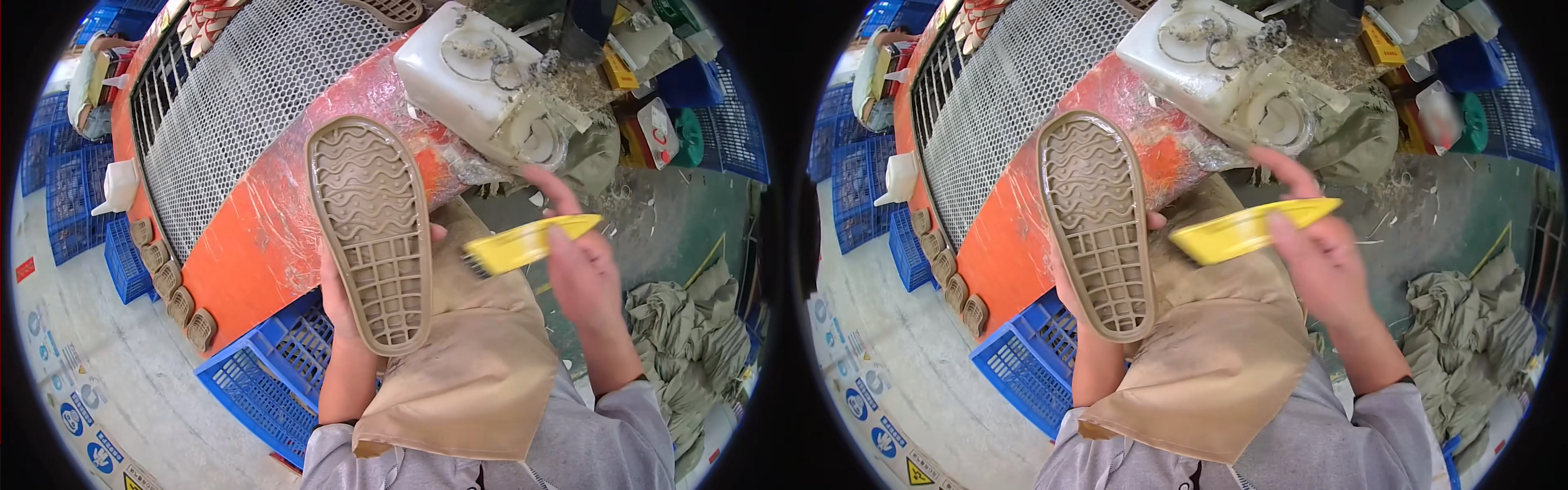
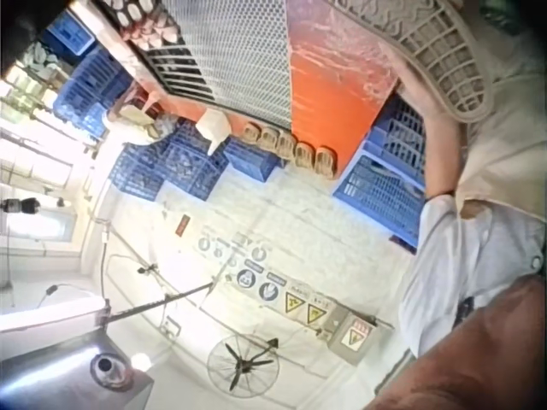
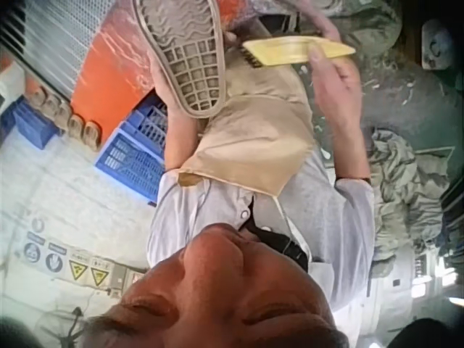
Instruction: The person applies adhesive to shoe soles by retrieving soles from a plastic crate, brushing glue across their surfaces with a handheld applicator, and placing the coated soles onto a wire mesh conveyor.
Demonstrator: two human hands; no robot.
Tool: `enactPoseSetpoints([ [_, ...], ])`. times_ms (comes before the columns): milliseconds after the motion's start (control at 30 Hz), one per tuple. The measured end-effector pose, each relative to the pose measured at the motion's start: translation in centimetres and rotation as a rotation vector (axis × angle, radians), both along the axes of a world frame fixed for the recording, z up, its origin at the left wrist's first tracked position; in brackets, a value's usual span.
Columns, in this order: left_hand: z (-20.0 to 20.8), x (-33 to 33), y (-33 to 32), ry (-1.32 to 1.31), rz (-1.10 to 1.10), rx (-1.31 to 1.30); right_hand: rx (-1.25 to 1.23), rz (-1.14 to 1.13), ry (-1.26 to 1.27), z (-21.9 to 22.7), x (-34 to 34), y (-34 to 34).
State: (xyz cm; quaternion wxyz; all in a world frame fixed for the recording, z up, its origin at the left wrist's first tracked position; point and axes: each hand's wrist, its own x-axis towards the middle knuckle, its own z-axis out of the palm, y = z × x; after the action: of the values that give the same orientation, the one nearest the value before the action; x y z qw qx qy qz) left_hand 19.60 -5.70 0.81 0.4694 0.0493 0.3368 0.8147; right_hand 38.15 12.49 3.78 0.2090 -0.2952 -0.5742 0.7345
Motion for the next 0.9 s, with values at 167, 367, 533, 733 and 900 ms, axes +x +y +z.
enactPoseSetpoints([
  [167,1.5,1.4,-0.6,0.120,0.127,-0.377,0.198,0.178,0.017,0.7,-5.4,-2.3],
  [367,1.2,1.3,-0.6,0.021,0.072,-0.304,0.370,0.174,0.060,0.6,-6.9,-3.9],
  [533,0.5,1.1,0.1,-0.055,0.100,-0.135,0.365,0.132,0.046,1.4,-5.1,-5.9],
  [733,1.4,0.4,0.5,0.115,0.062,0.022,0.554,0.240,0.036,2.8,-3.7,-6.6],
  [900,2.9,0.5,-0.2,0.012,0.082,0.064,0.698,0.557,0.074,4.8,-4.5,-4.0],
])
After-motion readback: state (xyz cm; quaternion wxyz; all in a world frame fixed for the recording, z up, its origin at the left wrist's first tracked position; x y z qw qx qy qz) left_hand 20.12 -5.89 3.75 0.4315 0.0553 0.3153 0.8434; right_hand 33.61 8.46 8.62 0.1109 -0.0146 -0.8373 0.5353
